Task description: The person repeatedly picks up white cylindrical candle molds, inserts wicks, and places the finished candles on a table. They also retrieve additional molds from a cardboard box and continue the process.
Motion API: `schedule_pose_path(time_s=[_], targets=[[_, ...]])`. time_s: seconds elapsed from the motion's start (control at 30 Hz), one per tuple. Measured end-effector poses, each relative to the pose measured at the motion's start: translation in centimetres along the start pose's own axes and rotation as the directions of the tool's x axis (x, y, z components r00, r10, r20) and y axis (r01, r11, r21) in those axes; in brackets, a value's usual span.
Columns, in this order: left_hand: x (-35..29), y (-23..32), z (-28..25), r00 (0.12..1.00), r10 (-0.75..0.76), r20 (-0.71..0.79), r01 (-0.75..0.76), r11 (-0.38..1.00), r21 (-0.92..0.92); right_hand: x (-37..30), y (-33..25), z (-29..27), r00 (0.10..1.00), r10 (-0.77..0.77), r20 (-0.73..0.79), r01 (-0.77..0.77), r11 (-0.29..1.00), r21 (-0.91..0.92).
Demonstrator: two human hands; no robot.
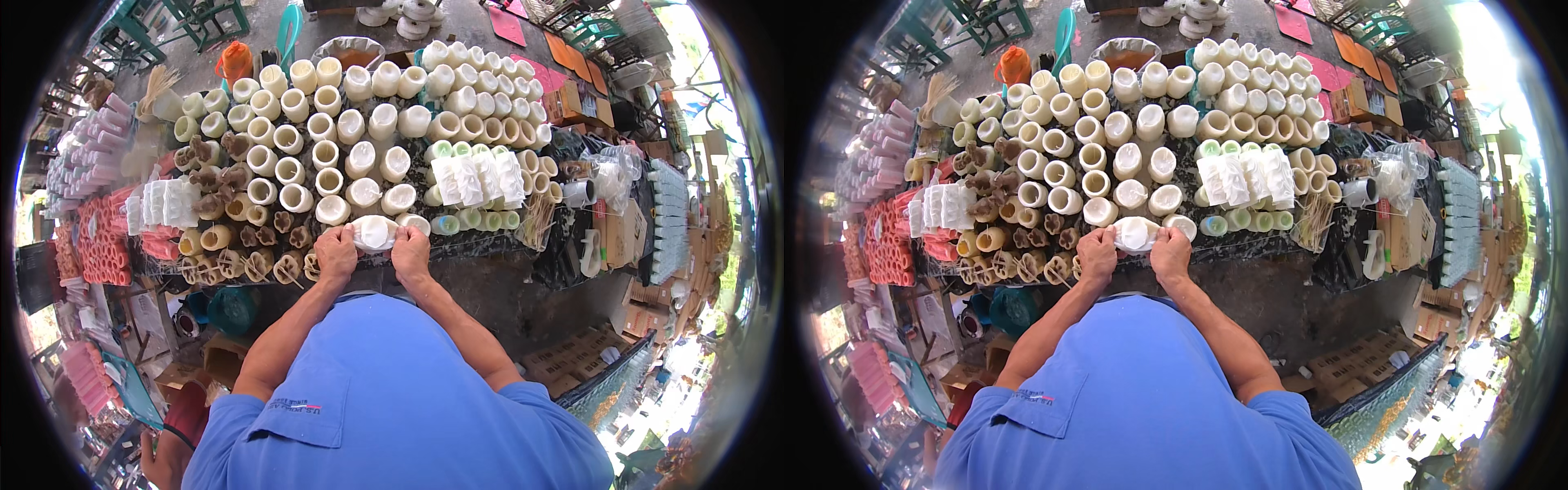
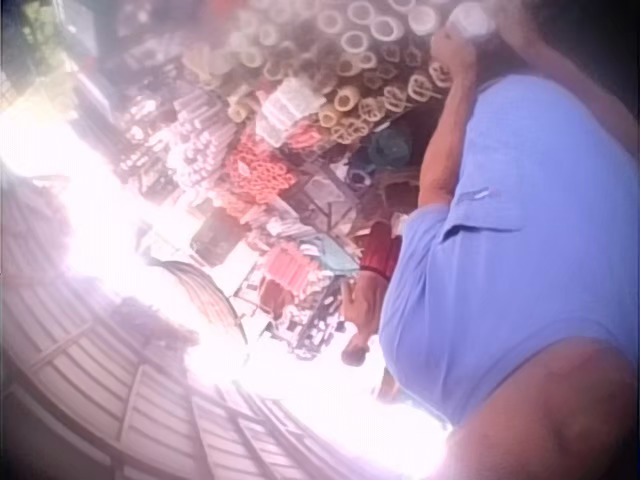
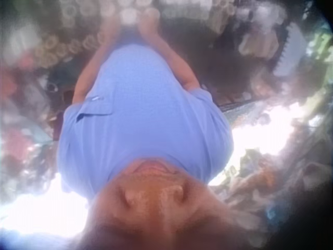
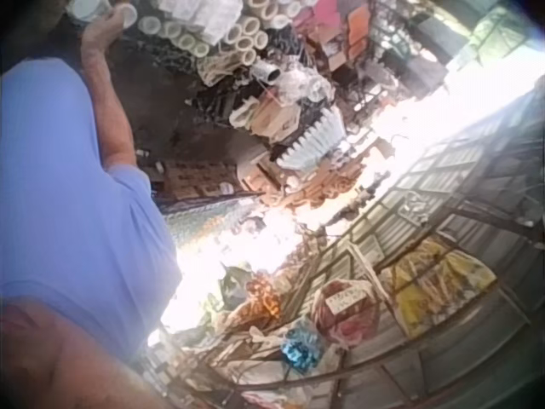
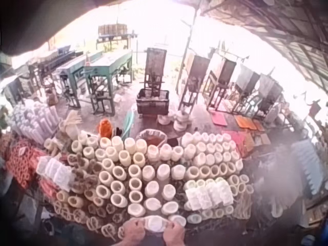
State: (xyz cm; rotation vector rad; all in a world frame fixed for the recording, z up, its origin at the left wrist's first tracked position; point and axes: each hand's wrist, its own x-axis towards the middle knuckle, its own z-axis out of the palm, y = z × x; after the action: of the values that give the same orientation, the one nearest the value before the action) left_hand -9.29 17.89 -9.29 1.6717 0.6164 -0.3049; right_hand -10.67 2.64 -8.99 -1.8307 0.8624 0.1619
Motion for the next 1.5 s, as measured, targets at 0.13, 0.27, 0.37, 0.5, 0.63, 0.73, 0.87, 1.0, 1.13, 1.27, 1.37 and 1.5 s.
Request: schedule_pose_path(time_s=[0.13,0.27,0.37,0.5,0.63,0.73,0.87,1.0,1.13,1.27,1.37,1.5], targets=[[0.4,-0.4,-0.1,0.999,-0.004,0.047,-0.004,0.985,0.172,1.0,1.5,0.1,0.991,0.109,0.071,-0.115,0.989,0.091],[1.3,-0.4,-0.2,0.988,0.123,0.098,-0.152,0.904,0.399,1.8,2.3,-0.1,0.973,0.157,0.171,-0.169,0.984,0.059],[1.8,-0.4,-0.2,0.946,0.284,0.156,-0.322,0.773,0.546,2.1,2.4,0.0,0.948,0.208,0.24,-0.208,0.978,-0.025],[1.0,-0.1,-0.6,0.922,0.332,0.197,-0.385,0.743,0.547,2.0,1.8,-0.8,0.914,0.151,0.377,-0.209,0.971,0.119],[-1.3,0.8,-1.3,0.95,0.239,0.2,-0.296,0.894,0.337,0.5,0.2,-3.4,0.953,-0.028,0.302,0.108,0.962,-0.25],[-2.3,2.1,-1.3,0.95,-0.031,0.311,0.061,0.994,-0.087,-1.3,-1.7,-4.6,0.919,-0.257,0.299,0.29,0.954,-0.071],[-3.0,4.7,-2.2,0.865,0.08,0.496,0.233,0.811,-0.537,-2.4,-4.7,-6.2,0.847,-0.383,0.369,0.334,0.923,0.192],[-3.3,7.4,-2.4,0.82,0.262,0.509,0.201,0.702,-0.684,-2.5,-7.3,-6.6,0.792,-0.425,0.439,0.101,0.8,0.592],[-3.8,9.5,-0.9,0.874,0.314,0.37,0.05,0.7,-0.712,-2.9,-8.9,-5.8,0.773,-0.548,0.32,0.153,0.65,0.745],[-4.9,11.2,0.5,0.912,0.339,0.229,-0.147,0.794,-0.59,-3.4,-9.7,-6.0,0.766,-0.481,0.426,-0.154,0.506,0.849],[-5.4,12.4,0.7,0.887,0.418,0.196,-0.234,0.773,-0.59,-3.7,-9.7,-6.3,0.756,-0.525,0.391,-0.056,0.544,0.837],[-5.5,13.3,0.4,0.911,0.373,0.177,-0.178,0.743,-0.646,-4.0,-9.2,-5.6,0.785,-0.565,0.254,0.201,0.62,0.758]])
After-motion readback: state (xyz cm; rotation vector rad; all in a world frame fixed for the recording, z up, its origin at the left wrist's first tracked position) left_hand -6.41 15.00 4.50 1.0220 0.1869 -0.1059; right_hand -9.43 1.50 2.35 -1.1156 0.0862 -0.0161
